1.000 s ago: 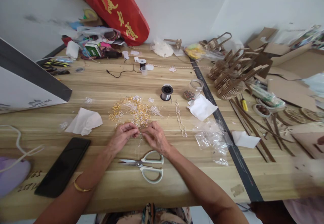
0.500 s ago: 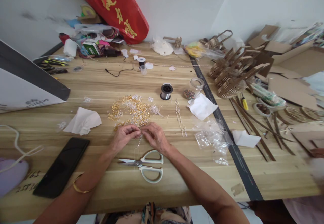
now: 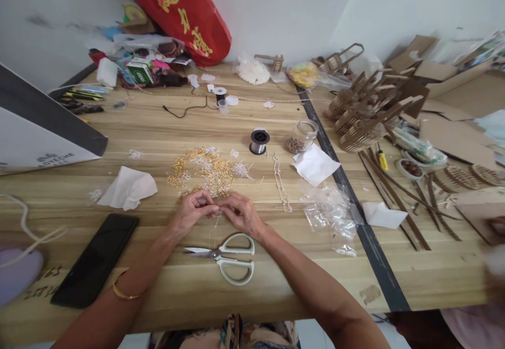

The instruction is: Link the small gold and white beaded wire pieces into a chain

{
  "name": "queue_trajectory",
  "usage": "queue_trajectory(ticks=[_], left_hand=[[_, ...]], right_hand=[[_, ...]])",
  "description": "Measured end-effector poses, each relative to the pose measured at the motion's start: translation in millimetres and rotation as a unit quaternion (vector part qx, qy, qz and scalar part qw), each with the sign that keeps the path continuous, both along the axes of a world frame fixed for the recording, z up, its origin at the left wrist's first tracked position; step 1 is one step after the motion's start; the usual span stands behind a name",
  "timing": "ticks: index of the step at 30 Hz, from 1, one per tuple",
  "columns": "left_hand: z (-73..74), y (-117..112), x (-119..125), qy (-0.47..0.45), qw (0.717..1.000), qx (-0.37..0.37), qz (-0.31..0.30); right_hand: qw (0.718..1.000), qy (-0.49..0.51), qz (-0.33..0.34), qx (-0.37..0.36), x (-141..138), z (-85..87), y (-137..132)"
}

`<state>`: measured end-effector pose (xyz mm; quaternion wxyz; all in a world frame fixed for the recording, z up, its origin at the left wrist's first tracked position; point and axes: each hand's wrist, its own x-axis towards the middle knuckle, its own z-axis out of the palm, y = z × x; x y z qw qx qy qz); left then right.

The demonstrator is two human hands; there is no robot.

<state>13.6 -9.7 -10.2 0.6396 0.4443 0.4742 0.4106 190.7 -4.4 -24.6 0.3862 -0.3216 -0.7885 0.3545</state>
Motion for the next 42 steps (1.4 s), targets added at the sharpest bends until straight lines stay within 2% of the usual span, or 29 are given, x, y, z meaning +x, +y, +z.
queue_trajectory(ticks=[11,17,24,27,35,42], left_hand=[[-1.9,1.2,-2.3,0.007,1.000,0.004,-0.029],[-4.6,1.3,-2.9,0.014,1.000,-0.008,-0.023],[3.2,-0.1,-2.1,0.027,0.999,0.010,-0.025],[4.4,-0.3,-2.8,0.021,1.000,0.016,-0.010],[-4.5,0.9,-7.0,-0.015,0.999,0.007,0.051],[-3.5,1.5,-5.8,0.015,0.997,0.015,0.073]], right_hand=[[0.999,0.010,-0.030,-0.004,-1.1,3.7,-1.5],[0.999,0.018,-0.036,-0.003,-1.2,4.7,-1.8],[0.999,0.015,-0.039,-0.007,-1.4,4.2,-1.2],[0.999,0.011,-0.050,-0.011,0.1,4.5,-0.6],[0.998,0.003,-0.053,0.032,4.4,1.6,3.3],[0.996,-0.024,-0.060,0.067,3.2,0.0,2.5]])
